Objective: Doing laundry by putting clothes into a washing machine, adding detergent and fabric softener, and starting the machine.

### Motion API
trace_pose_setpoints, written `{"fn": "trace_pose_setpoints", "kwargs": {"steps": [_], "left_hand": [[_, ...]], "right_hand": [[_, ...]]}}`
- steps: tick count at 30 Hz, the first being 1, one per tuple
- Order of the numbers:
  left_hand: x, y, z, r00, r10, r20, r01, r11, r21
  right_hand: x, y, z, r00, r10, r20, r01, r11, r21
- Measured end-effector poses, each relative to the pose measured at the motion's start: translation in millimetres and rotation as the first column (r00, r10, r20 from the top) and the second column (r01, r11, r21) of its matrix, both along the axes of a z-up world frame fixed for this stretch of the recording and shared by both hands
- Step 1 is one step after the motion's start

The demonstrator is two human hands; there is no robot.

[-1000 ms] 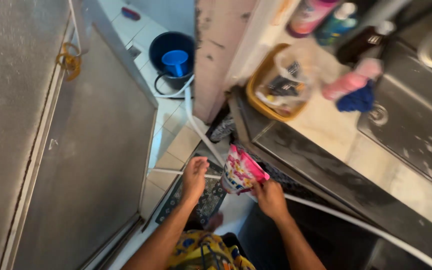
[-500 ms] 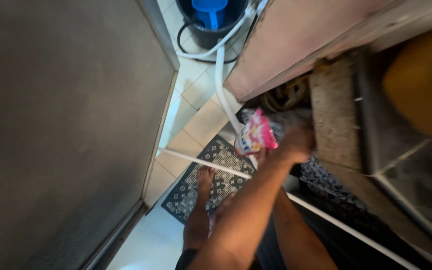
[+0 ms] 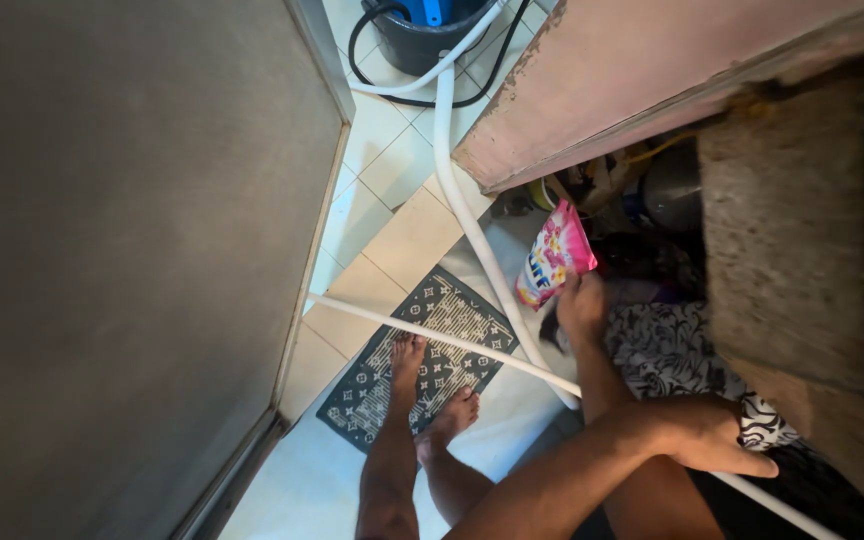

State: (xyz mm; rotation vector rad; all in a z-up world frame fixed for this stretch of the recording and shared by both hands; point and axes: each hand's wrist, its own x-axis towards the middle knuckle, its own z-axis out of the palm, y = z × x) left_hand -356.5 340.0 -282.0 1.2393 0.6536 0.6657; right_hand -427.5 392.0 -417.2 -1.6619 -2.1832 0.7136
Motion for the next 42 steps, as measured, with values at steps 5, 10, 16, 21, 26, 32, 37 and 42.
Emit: {"fn": "trace_pose_setpoints", "kwargs": {"steps": [5, 10, 16, 21, 26, 32, 37, 42], "left_hand": [[-27.9, 7.9, -25.6, 0.963, 0.116, -0.244, -0.073, 0.981, 0.178], [-61.7, 3.4, -41.3, 0.911, 0.335, -0.242, -0.254, 0.915, 0.314], [-74.3, -16.0, -62.8, 0.925, 0.365, -0.106, -0.322, 0.901, 0.291], [-36.4, -12.9, -67.7, 0.952, 0.305, -0.034, -0.290, 0.928, 0.233], [49.6, -21.5, -77.5, 0.997, -0.066, 0.039, 0.061, 0.989, 0.132], [23.6, -23.9, -58.0, 0.990, 0.138, 0.016, -0.139, 0.987, 0.077], [23.5, -16.5, -64.6, 0.991, 0.125, -0.053, -0.115, 0.979, 0.169], [45.4, -21.6, -65.6, 0.985, -0.087, 0.150, 0.054, 0.976, 0.210]], "right_hand": [[21.9, 41.3, -120.0, 0.988, -0.122, -0.091, 0.108, 0.983, -0.146], [42.5, 50.7, -270.4, 0.651, -0.571, -0.500, 0.316, 0.803, -0.505], [10.1, 25.8, -223.7, 0.652, -0.656, -0.380, 0.366, 0.712, -0.600], [99.6, 34.8, -240.3, 0.898, -0.436, 0.049, 0.422, 0.889, 0.178], [152.3, 14.5, -184.8, 0.804, -0.577, 0.146, 0.470, 0.766, 0.438], [183.9, 18.8, -148.1, 0.778, -0.545, 0.312, 0.448, 0.830, 0.334], [204.7, 17.4, -139.9, 0.756, -0.477, 0.449, 0.427, 0.878, 0.214], [240.2, 42.0, -156.7, 0.730, -0.398, 0.556, 0.412, 0.905, 0.106]]}}
